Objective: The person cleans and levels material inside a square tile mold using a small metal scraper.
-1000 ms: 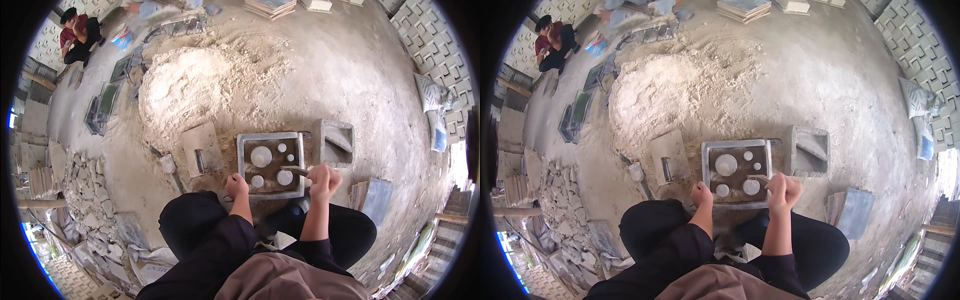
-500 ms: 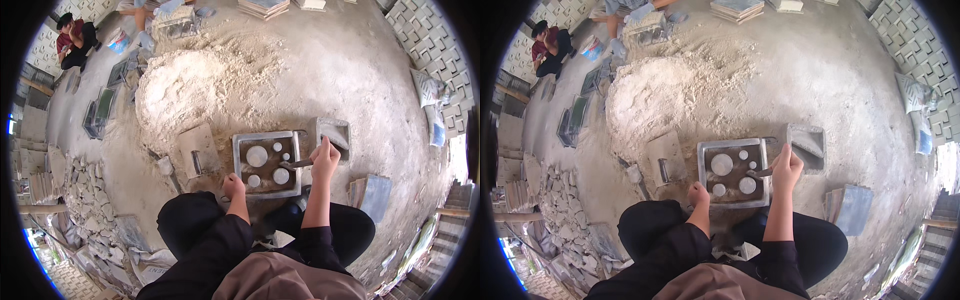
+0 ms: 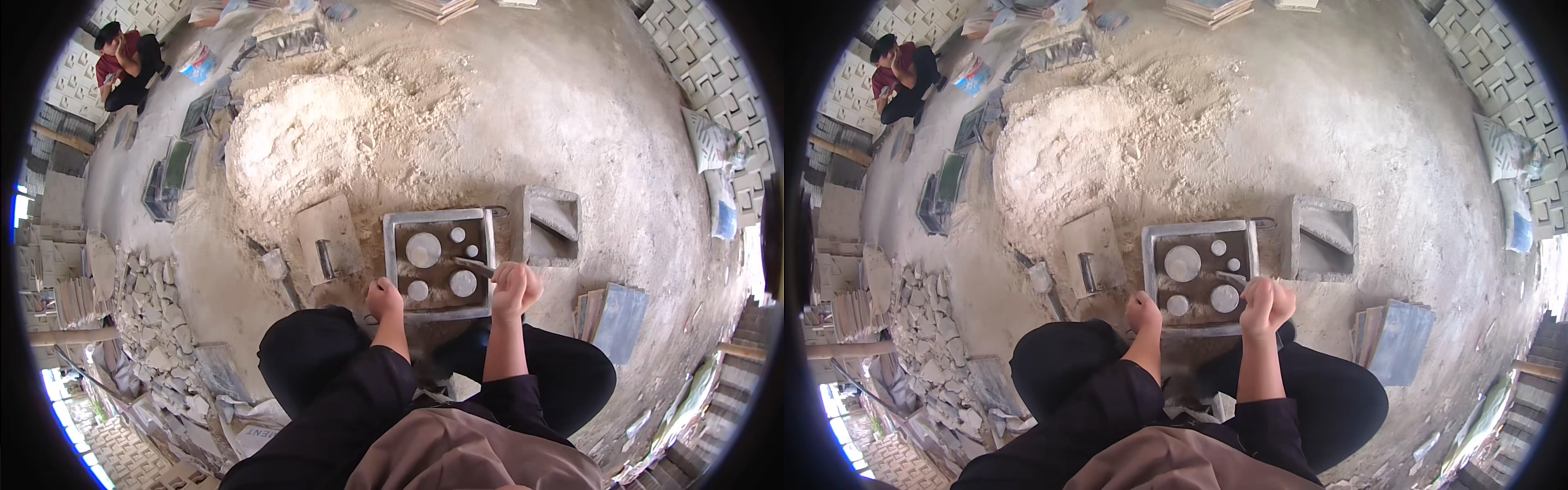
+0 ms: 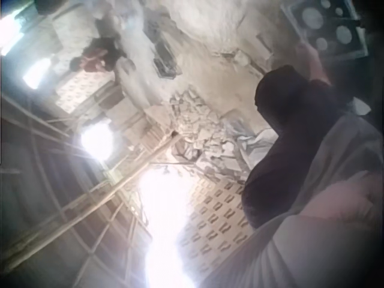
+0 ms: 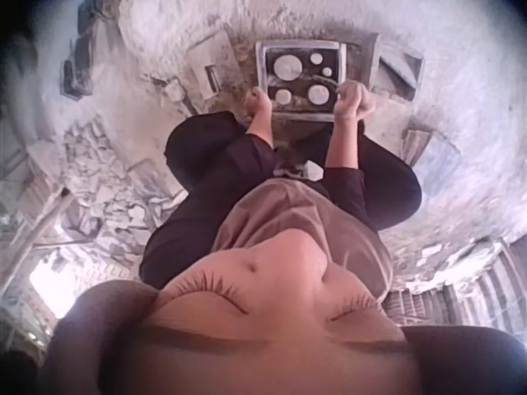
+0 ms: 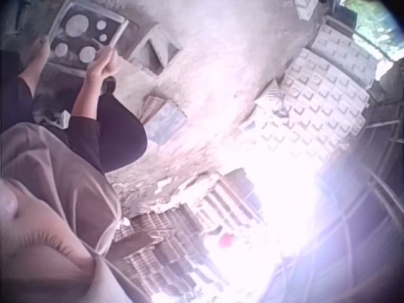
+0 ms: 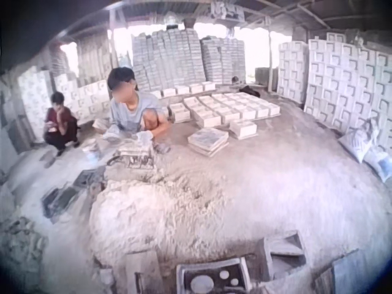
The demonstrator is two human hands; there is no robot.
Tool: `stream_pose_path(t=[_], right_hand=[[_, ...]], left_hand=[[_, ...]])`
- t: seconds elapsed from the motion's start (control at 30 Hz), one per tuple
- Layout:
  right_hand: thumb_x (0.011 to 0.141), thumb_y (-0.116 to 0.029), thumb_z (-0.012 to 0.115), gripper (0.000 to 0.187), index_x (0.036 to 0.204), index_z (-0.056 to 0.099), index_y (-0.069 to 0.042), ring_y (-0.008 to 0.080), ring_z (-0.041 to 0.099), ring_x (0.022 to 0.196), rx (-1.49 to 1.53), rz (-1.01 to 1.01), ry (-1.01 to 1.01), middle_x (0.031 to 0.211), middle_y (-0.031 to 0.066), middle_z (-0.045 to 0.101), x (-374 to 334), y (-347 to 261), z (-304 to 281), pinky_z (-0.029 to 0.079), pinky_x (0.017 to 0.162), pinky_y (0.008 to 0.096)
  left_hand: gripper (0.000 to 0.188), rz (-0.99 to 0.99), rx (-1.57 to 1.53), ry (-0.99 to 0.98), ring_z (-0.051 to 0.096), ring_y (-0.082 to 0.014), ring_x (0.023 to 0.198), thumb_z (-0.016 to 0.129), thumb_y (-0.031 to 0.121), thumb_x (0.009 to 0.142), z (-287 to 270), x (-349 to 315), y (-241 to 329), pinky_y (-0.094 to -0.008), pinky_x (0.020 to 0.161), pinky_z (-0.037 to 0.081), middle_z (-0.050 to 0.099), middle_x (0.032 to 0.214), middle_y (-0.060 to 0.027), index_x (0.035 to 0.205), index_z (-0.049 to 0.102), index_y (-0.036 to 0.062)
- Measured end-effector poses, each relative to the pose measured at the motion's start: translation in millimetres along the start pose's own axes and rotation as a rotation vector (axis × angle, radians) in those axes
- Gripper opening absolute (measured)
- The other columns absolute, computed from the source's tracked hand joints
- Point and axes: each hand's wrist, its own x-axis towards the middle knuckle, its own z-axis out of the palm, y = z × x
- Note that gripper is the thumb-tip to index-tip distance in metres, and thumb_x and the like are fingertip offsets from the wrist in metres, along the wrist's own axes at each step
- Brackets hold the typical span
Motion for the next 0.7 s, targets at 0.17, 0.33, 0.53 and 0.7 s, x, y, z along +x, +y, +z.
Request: stream_pose_path(t=[0.17,0.33,0.53,0.7], right_hand=[[0.081,-0.010,0.041,0.036,0.047,0.032,-0.003,0.0114,0.037,0.038,0.031,-0.074,-0.024,0.042,0.0043,0.037,5,-15,3,0.033,0.038,0.0255],[0.078,-0.006,0.042,0.033,0.047,0.032,-0.005,0.0109,0.035,0.040,0.051,0.150,-0.052,0.043,0.0030,0.036,-7,7,7,0.035,0.043,0.0259],[0.072,-0.021,0.040,0.033,0.045,0.036,-0.004,0.0146,0.031,0.038,0.309,0.461,-0.572,0.041,0.0047,0.035,22,19,-18,0.030,0.043,0.0284],[0.076,-0.023,0.039,0.038,0.044,0.031,-0.004,0.0156,0.032,0.038,0.196,0.204,-0.288,0.041,0.0044,0.033,12,4,4,0.034,0.045,0.0304]], left_hand=[[0.042,-0.035,-0.039,0.015,0.054,-0.0431,0.087,0.034,0.032,0.080,-6,-2,8,-0.0487,0.077,0.041,0.059,0.089,-0.0244,0.085,0.060,-0.0014],[0.042,-0.028,-0.002,0.000,0.054,-0.0425,0.087,0.035,0.032,0.079,-6,-5,8,-0.0487,0.077,0.042,0.059,0.090,-0.0244,0.085,0.060,-0.0015],[0.042,-0.086,-0.019,-0.049,0.054,-0.0431,0.087,0.034,0.033,0.079,-12,-8,13,-0.0489,0.078,0.042,0.060,0.092,-0.0230,0.089,0.059,0.0005],[0.042,-0.066,-0.038,-0.032,0.055,-0.0431,0.087,0.034,0.032,0.079,-9,0,11,-0.0496,0.078,0.042,0.060,0.091,-0.0232,0.087,0.059,0.0001]])
